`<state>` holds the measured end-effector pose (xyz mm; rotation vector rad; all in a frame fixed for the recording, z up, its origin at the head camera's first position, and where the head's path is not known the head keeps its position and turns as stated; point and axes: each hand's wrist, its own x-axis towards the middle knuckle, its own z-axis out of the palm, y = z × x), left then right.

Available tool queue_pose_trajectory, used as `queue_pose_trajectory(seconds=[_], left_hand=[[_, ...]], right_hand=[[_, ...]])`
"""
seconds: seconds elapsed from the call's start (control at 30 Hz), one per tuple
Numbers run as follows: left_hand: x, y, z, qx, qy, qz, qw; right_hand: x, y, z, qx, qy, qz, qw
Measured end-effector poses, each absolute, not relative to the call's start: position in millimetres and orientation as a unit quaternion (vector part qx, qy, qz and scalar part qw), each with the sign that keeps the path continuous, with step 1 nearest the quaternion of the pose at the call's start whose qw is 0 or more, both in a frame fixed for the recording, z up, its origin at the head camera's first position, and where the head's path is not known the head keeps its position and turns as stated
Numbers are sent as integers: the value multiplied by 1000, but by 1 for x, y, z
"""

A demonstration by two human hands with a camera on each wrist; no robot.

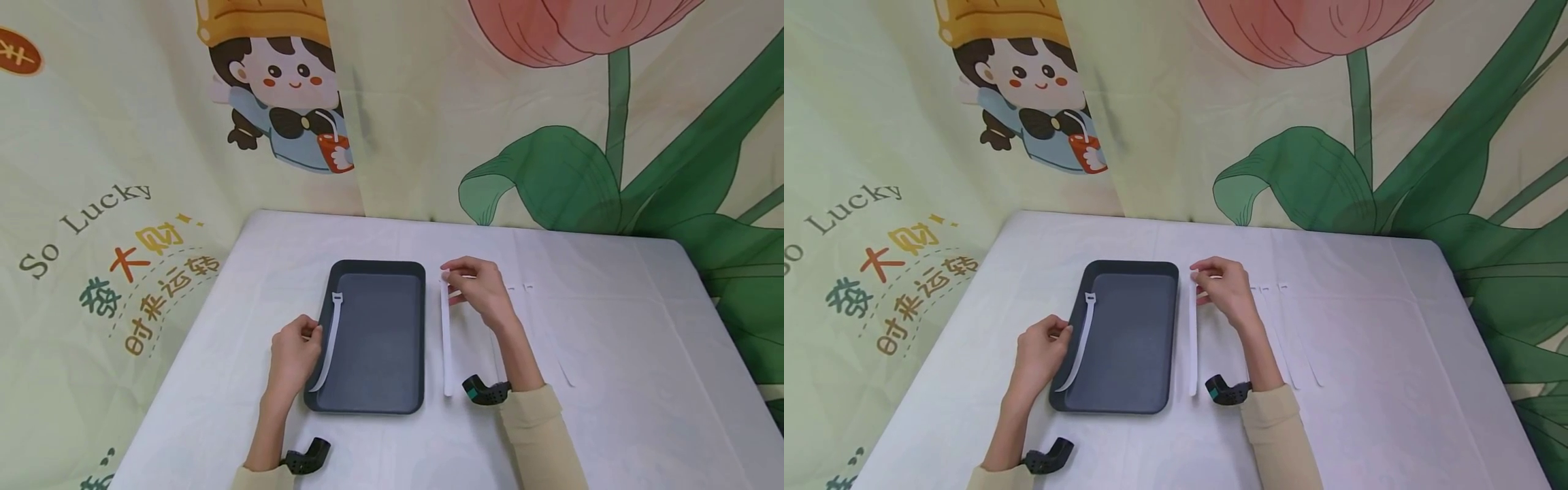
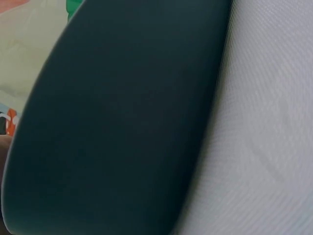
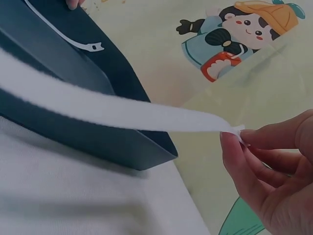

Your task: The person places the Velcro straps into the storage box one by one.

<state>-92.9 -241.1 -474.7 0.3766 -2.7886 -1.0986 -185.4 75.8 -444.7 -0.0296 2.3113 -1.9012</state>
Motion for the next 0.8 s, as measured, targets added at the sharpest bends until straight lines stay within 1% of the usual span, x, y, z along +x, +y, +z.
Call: queue_pose_trajectory(seconds=[0.23,0.4,0.8], left_hand=[[-92,-243,-474,128,-922,-361,59],[-92,-243,-474,131,-921,-361,61],[-92,-241,-474,120,-924,-358,68]], right_hand=[[-186,60,-436,-8,757,-648,85],[-186,48,-432,-17,747,-659,83],[-190,23,-430,-14,716,-692,93]])
